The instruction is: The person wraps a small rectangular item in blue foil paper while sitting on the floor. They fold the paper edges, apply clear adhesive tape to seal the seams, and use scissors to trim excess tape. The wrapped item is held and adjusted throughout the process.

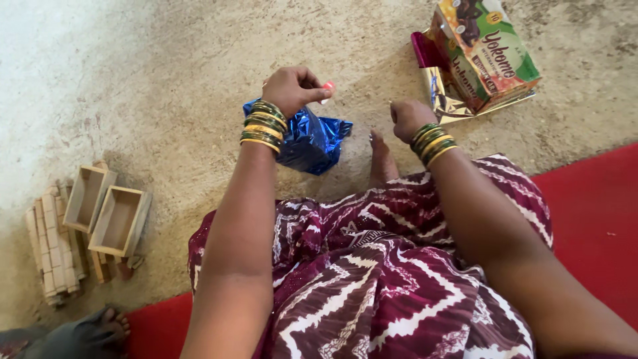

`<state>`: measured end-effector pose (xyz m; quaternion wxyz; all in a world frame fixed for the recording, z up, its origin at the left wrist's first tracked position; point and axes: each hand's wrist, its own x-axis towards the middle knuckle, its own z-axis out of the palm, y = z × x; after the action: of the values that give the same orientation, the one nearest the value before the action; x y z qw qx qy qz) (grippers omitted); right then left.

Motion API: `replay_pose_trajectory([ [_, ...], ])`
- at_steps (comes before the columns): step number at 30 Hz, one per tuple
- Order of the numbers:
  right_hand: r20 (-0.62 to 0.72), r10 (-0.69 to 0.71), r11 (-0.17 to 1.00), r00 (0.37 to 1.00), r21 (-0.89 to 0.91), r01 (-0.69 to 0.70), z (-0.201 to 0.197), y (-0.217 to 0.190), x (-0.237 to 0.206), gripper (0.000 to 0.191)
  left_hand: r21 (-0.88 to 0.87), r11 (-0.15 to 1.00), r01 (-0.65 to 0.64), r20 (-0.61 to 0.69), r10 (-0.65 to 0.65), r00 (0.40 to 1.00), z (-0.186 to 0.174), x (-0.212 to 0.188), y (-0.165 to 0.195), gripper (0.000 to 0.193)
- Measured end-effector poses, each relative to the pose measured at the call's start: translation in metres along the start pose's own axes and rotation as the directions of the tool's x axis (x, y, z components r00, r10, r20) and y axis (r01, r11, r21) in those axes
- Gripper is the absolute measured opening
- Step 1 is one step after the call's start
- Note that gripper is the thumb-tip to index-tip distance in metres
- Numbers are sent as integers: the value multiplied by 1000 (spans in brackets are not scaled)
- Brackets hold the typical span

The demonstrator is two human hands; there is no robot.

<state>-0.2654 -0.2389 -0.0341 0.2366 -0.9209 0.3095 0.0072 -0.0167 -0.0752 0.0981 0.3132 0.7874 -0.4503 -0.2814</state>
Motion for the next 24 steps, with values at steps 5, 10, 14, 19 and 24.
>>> replay_pose_trajectory([
  [5, 128, 136, 971, 982, -216, -106, 30, 5, 9, 13, -358, 922, -144, -33, 142, 989, -4, 9, -11, 19],
  [10, 217, 120, 973, 969, -219, -72, 14, -26, 2, 22, -452, 830, -326, -285, 212, 935, -34, 1, -15, 18],
  [14, -192, -145, 909, 971, 362, 207, -7, -95, -13, 68, -288, 827, -482, -714, 150, 684, -51, -39, -43, 20],
  [19, -327, -373, 608, 869, 622, 494, 2, -156, -39, 77, -474, 799, -370, -830, -266, 490, 6, -68, -85, 28],
  [24, -232, -291, 500, 928, 790, 354, 43, -156, -34, 75, -564, 657, -500, -814, -339, 472, 57, -60, -99, 33],
])
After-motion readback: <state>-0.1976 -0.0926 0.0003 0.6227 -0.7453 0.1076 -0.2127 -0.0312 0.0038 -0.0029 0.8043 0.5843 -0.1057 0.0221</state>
